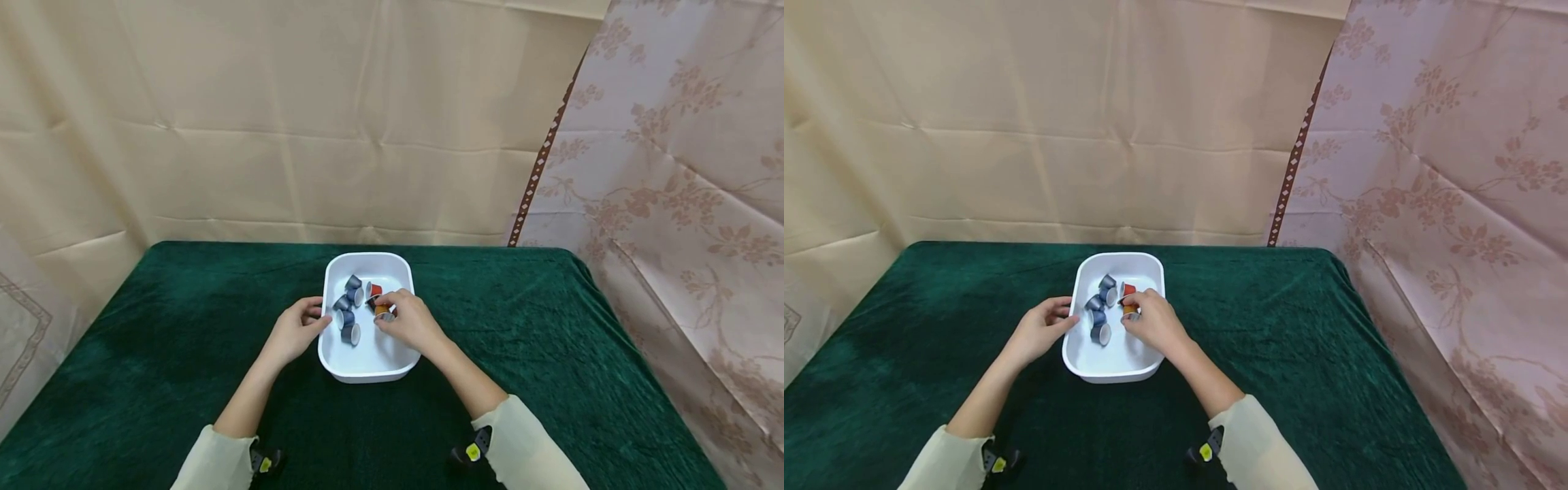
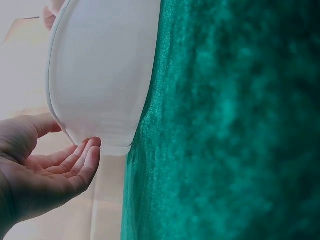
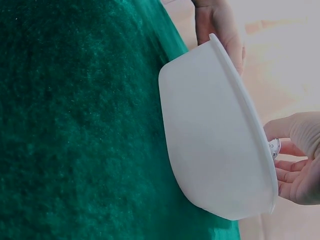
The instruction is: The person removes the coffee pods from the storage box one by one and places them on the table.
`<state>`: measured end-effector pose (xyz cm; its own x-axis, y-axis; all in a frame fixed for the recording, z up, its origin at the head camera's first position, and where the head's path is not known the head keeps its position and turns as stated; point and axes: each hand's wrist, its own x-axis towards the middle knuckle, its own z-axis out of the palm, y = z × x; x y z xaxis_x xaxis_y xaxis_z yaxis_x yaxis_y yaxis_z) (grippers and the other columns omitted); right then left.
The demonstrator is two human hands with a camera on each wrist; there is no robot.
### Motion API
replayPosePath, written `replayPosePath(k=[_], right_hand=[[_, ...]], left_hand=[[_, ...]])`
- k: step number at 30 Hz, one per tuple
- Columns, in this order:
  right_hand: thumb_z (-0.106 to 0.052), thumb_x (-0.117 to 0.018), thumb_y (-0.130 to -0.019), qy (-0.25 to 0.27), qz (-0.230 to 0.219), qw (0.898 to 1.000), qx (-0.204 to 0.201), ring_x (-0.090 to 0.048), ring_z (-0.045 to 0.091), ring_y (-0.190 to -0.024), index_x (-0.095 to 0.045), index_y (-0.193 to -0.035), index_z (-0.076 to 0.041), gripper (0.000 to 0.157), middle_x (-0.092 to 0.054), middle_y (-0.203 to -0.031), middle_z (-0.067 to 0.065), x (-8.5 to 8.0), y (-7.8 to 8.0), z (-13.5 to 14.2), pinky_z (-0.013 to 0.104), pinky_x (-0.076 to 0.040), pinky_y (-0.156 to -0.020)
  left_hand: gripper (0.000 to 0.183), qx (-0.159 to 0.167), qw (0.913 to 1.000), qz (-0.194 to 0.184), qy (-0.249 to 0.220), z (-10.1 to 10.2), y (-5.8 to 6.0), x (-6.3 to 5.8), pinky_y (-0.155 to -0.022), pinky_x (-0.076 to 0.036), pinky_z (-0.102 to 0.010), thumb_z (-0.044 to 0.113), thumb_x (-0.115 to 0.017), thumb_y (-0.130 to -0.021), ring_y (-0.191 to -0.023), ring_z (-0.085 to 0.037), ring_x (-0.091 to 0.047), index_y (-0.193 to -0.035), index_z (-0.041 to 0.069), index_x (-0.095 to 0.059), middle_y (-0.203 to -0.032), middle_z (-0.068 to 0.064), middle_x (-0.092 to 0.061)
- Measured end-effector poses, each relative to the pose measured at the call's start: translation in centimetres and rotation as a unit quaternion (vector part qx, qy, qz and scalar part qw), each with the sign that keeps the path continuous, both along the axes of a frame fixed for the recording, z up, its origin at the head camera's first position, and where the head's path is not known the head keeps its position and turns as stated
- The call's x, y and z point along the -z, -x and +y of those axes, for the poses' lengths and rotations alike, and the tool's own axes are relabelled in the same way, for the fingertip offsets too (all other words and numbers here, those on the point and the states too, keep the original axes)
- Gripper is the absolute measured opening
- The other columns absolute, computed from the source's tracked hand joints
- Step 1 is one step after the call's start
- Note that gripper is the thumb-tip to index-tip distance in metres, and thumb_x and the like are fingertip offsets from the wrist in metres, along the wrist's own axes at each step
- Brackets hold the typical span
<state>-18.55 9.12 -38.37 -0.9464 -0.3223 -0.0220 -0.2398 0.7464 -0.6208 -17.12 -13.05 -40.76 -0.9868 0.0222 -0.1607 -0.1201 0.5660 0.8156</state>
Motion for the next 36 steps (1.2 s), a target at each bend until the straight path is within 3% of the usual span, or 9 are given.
replayPosePath(k=[36], right_hand=[[-0.019,-0.069,-0.083,0.000,0.015,1.000,0.004,-0.053,0.015,-0.085,-0.064,-0.115,-0.010,0.034,-0.058,-0.103,0.006,-0.2,0.0,1.4,0.027,-0.048,-0.072]], left_hand=[[0.050,0.002,1.0000,-0.005,-0.001,-0.1,0.0,0.2,-0.075,-0.054,-0.029,0.025,-0.058,-0.092,-0.098,-0.022,-0.061,-0.136,0.009,-0.043,-0.122,-0.017,-0.056]])
